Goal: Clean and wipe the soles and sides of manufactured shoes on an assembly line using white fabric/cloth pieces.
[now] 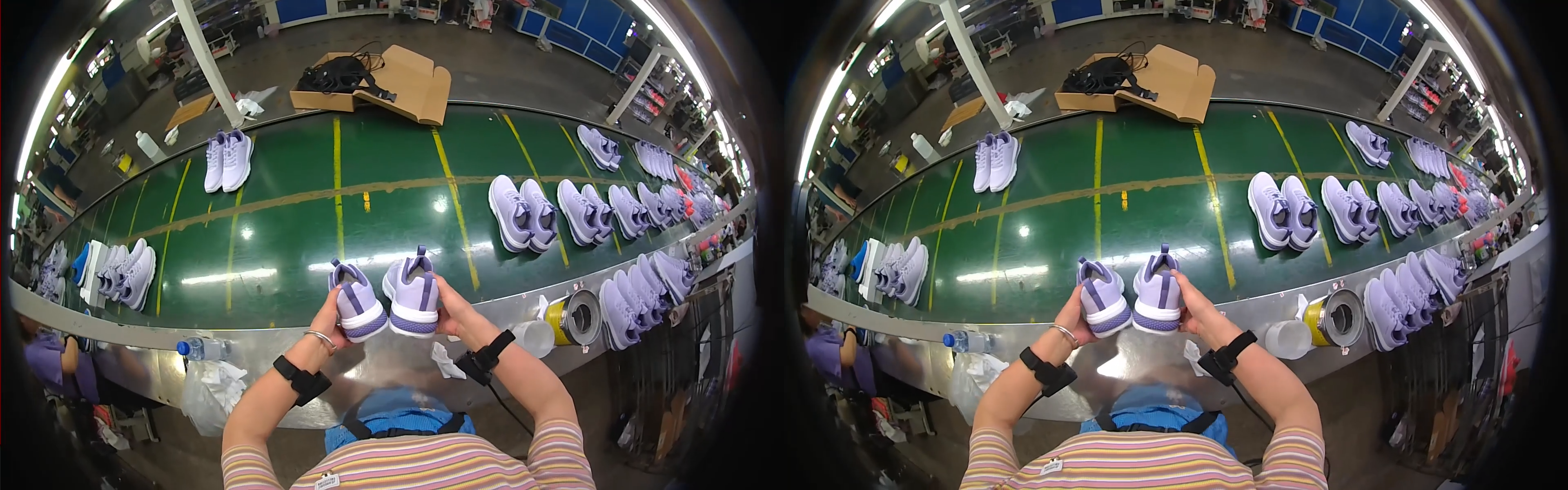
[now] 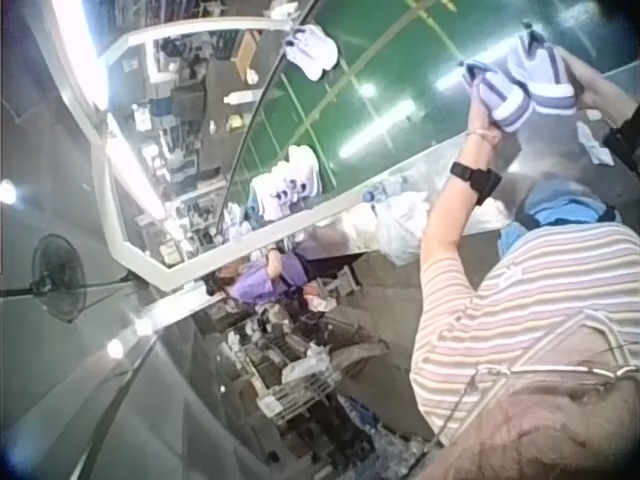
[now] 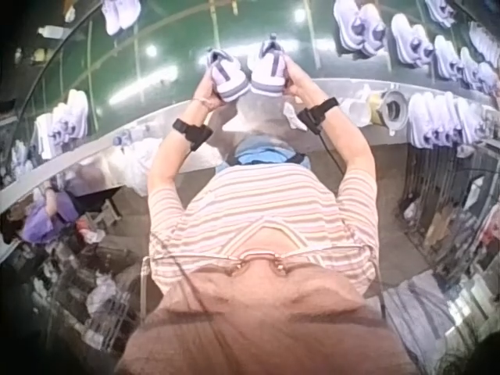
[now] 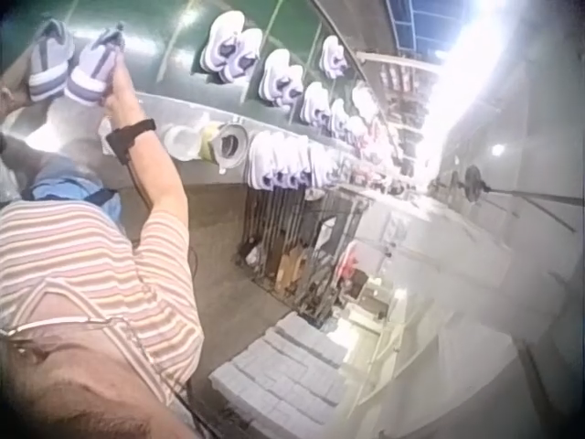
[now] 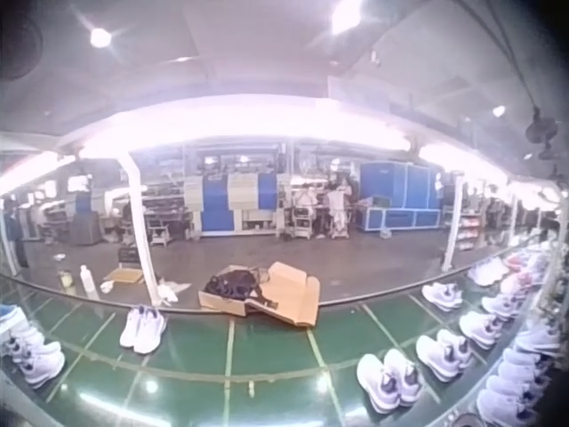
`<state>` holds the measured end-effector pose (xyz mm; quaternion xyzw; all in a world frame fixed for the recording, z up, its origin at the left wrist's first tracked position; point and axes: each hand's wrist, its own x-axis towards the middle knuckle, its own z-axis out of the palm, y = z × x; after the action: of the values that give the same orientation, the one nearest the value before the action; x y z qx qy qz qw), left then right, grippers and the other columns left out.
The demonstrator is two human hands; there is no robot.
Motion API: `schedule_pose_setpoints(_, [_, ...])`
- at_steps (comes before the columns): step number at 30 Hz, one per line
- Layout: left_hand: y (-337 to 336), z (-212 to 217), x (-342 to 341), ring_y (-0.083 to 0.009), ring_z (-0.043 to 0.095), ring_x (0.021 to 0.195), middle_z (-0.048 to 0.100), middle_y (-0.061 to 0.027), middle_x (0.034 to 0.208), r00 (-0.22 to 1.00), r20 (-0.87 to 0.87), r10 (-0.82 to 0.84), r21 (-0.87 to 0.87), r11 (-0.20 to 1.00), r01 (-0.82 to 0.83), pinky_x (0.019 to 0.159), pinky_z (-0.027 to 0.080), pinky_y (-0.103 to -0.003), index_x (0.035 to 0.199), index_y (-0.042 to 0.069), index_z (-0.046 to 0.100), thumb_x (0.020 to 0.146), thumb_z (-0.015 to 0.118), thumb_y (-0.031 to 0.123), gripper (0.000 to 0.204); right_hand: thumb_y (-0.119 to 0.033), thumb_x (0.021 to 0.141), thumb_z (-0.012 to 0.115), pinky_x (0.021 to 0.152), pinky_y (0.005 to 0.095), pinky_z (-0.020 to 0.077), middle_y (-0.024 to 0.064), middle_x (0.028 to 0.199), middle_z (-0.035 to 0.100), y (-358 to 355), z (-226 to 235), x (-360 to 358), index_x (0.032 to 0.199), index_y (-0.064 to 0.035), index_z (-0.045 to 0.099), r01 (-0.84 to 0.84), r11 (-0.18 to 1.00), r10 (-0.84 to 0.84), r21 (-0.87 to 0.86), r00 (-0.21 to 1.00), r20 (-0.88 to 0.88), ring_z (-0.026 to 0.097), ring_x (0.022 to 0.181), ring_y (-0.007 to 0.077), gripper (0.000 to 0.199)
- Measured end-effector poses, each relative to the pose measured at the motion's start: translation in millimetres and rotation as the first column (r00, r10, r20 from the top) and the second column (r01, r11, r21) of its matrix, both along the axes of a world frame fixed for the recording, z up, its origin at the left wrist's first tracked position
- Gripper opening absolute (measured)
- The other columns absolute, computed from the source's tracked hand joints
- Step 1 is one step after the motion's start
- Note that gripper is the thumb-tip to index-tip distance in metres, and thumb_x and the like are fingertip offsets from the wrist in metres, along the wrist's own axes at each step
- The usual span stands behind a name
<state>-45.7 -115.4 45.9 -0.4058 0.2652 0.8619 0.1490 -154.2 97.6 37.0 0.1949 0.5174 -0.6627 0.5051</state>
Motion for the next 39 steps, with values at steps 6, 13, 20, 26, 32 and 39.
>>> schedule_pose_setpoints(6, [15.4,6.7,-15.8,-0.0259,0.053,0.106,0.057,-0.0084,0.114,0.999,0.021,-0.041,-0.051,0.998,0.042,0.091,0.039,-0.049,0.113,0.015,0.056,0.083,0.042,0.058,0.054,-0.059,0.080,0.049,0.088,0.0516,0.0399,0.0119,0.120,0.051,17.2,-17.0,-10.4,0.120,-0.0146,0.050,0.060,0.976,-0.053,-0.208,0.998,0.039,0.051,0.108,0.0274,0.059])
schedule_pose_setpoints(13, [16.5,0.0,-11.7,-0.0248,0.052,0.107,0.055,-0.0079,0.119,0.996,-0.085,-0.042,0.007,0.999,0.042,0.090,0.040,-0.048,0.119,0.014,0.053,0.084,0.039,0.056,0.056,-0.055,0.081,0.050,0.093,0.0503,0.0393,0.0113,0.121,0.051,26.0,-9.0,-0.6,0.122,-0.0120,0.048,0.179,0.940,-0.154,-0.290,0.982,0.110,0.051,0.111,0.0272,0.060])
schedule_pose_setpoints(20, [13.8,-4.3,29.3,-0.0246,0.050,0.113,0.051,-0.0072,0.125,0.991,-0.131,-0.016,0.086,0.996,0.028,0.094,0.039,-0.046,0.126,0.013,0.046,0.084,0.042,0.052,0.058,-0.035,0.080,0.056,0.097,0.0407,0.0389,0.0079,0.117,0.056,39.5,-4.4,31.1,0.121,-0.0073,0.049,0.322,0.828,-0.252,-0.459,0.945,0.208,0.053,0.108,0.0242,0.050])
schedule_pose_setpoints(26, [13.2,-34.3,64.8,-0.0275,0.047,0.118,0.048,-0.0089,0.129,0.925,-0.377,0.043,0.191,0.981,0.032,0.100,0.035,-0.047,0.131,0.010,0.041,0.083,0.050,0.038,0.056,-0.021,0.081,0.052,0.094,0.0387,0.0412,0.0091,0.113,0.058,47.0,-24.3,54.3,0.118,-0.0054,0.051,0.346,0.783,-0.285,-0.517,0.938,0.196,0.056,0.103,0.0229,0.040])
schedule_pose_setpoints(32, [7.0,-72.1,83.3,-0.0290,0.049,0.115,0.050,-0.0138,0.125,0.965,-0.233,0.120,0.185,0.980,-0.077,0.100,0.035,-0.045,0.127,-0.001,0.042,0.080,0.051,0.019,0.052,-0.016,0.081,0.052,0.092,0.0371,0.0434,0.0102,0.108,0.059,51.2,-29.2,63.4,0.114,-0.0026,0.051,0.337,0.803,-0.282,-0.492,0.942,0.184,0.057,0.099,0.0220,0.036])
schedule_pose_setpoints(39, [-3.3,-72.6,87.1,-0.0254,0.057,0.098,0.059,-0.0142,0.104,0.978,-0.142,0.152,0.129,0.983,-0.134,0.090,0.044,-0.039,0.109,-0.003,0.053,0.072,0.047,0.000,0.038,-0.014,0.083,0.053,0.091,0.0338,0.0440,0.0112,0.108,0.058,54.7,-26.5,63.0,0.114,-0.0010,0.052,0.306,0.850,-0.269,-0.428,0.952,0.147,0.057,0.099,0.0213,0.034])
